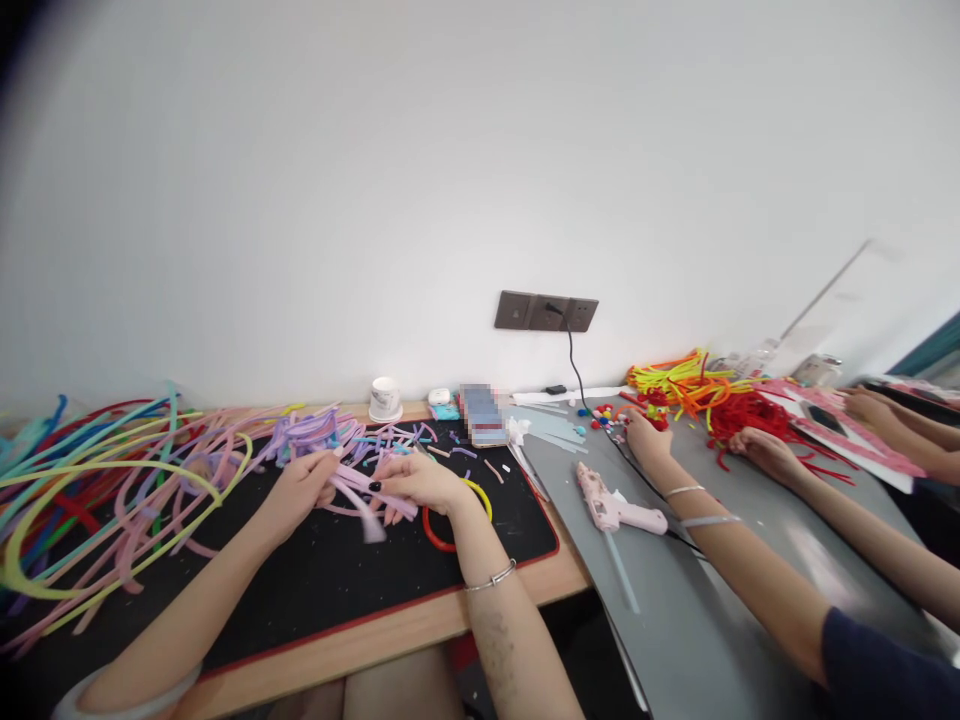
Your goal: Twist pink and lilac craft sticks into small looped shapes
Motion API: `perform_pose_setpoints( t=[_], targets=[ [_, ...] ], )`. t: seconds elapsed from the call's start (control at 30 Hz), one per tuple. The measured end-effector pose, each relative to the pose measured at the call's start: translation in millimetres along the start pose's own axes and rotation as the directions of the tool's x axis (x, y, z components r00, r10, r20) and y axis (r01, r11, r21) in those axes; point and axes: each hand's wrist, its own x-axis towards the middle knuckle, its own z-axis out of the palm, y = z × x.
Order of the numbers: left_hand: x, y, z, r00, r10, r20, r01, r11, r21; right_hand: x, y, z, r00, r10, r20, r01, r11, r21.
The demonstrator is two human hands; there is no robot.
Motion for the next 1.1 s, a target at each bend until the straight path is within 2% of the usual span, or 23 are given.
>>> perform_pose_setpoints(
  t=[0.13, 0.23, 0.33, 0.5, 0.6, 0.77, 0.93, 1.1],
  targets=[
    [-0.4, -5.9, 4.2, 0.983, -0.004, 0.181, -0.027, 0.985, 0.170, 1.5, 3.2, 6.9, 0.962, 0.149, 0.229, -0.150, 0.989, -0.015],
    [-1.3, -5.0, 7.3, 0.978, 0.033, 0.206, -0.096, 0.947, 0.306, 10.5, 12.5, 13.5, 0.933, 0.198, 0.301, -0.208, 0.978, 0.002],
    [-2.1, -3.4, 8.2, 0.978, 0.077, 0.192, -0.144, 0.921, 0.362, 17.0, 18.2, 18.7, 0.939, 0.213, 0.270, -0.233, 0.972, 0.042],
    [-2.8, -2.9, 6.9, 0.980, 0.070, 0.187, -0.140, 0.910, 0.390, 13.8, 13.7, 23.0, 0.951, 0.197, 0.240, -0.227, 0.968, 0.107],
    [-2.0, -5.2, 6.5, 0.981, 0.058, 0.187, -0.126, 0.916, 0.382, 11.7, 11.7, 23.9, 0.953, 0.217, 0.213, -0.241, 0.966, 0.090],
    [2.4, -14.9, 5.2, 0.987, 0.049, 0.156, -0.088, 0.962, 0.257, 11.8, 11.8, 22.2, 0.958, 0.216, 0.191, -0.231, 0.971, 0.062],
    [5.2, -16.2, 4.2, 0.978, 0.047, 0.204, -0.064, 0.995, 0.077, 11.2, 9.6, 16.9, 0.970, 0.169, 0.174, -0.189, 0.976, 0.107],
    [3.8, -4.7, 0.8, 0.978, 0.049, 0.202, -0.068, 0.994, 0.087, 9.2, 5.9, 14.0, 0.970, 0.146, 0.197, -0.177, 0.973, 0.150]
  ],
)
